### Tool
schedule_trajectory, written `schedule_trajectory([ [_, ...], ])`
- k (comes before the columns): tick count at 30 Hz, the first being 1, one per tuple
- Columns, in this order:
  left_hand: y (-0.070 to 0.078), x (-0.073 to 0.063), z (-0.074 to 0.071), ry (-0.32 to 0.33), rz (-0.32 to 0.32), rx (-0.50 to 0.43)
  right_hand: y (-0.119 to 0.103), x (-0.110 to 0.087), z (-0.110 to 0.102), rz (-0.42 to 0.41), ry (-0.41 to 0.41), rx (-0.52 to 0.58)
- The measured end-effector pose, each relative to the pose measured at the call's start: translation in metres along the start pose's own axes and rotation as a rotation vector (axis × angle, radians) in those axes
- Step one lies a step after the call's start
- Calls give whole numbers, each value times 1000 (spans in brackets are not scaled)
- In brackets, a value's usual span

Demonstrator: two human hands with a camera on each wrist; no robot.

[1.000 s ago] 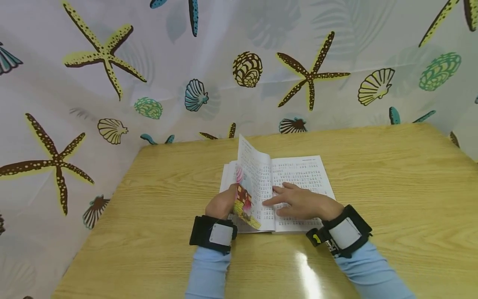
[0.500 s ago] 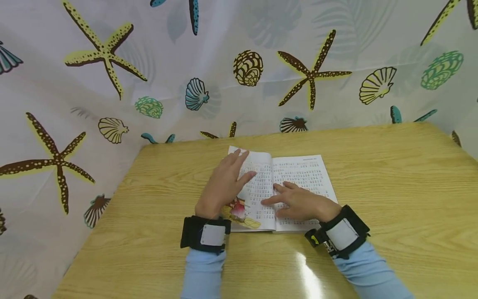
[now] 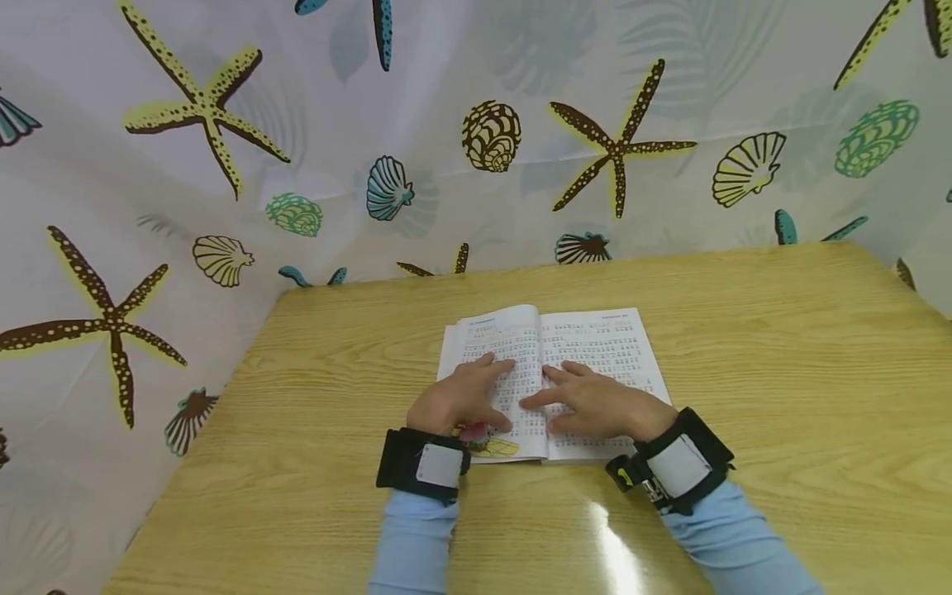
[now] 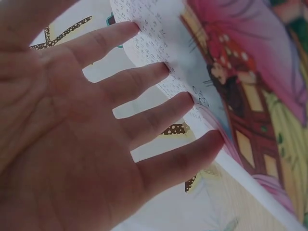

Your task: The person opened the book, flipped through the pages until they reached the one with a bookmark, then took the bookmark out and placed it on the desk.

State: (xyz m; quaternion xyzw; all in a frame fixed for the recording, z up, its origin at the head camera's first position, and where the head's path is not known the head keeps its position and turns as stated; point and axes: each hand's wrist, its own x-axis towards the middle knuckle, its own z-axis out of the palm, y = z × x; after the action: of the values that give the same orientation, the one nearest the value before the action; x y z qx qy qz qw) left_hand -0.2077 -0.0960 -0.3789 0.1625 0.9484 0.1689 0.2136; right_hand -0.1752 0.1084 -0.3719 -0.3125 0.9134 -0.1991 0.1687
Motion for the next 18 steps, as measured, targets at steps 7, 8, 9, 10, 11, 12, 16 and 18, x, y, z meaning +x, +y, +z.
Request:
schedule_trajectory([
  [7, 2, -1, 0, 0, -22, -35, 11, -1, -2, 86, 36, -67],
  [8, 2, 0, 0, -2, -24, -41, 15, -2, -3, 114, 50, -80],
  [9, 3, 0, 0, -2, -26, -47, 20, -4, -4, 141, 65, -90],
  [10, 3, 0, 1, -3, -27, -51, 26, -6, -5, 169, 77, -93],
  [11, 3, 0, 1, -4, -28, -51, 33, -9, -7, 196, 89, -94],
  [12, 3, 1, 1, -3, -28, -50, 40, -11, -9, 228, 97, -88],
  [16, 3, 1, 2, -3, -27, -45, 71, -26, -17, 305, 134, -22],
  [18, 2, 0, 1, -2, -26, -51, 83, -34, -20, 345, 147, 44],
])
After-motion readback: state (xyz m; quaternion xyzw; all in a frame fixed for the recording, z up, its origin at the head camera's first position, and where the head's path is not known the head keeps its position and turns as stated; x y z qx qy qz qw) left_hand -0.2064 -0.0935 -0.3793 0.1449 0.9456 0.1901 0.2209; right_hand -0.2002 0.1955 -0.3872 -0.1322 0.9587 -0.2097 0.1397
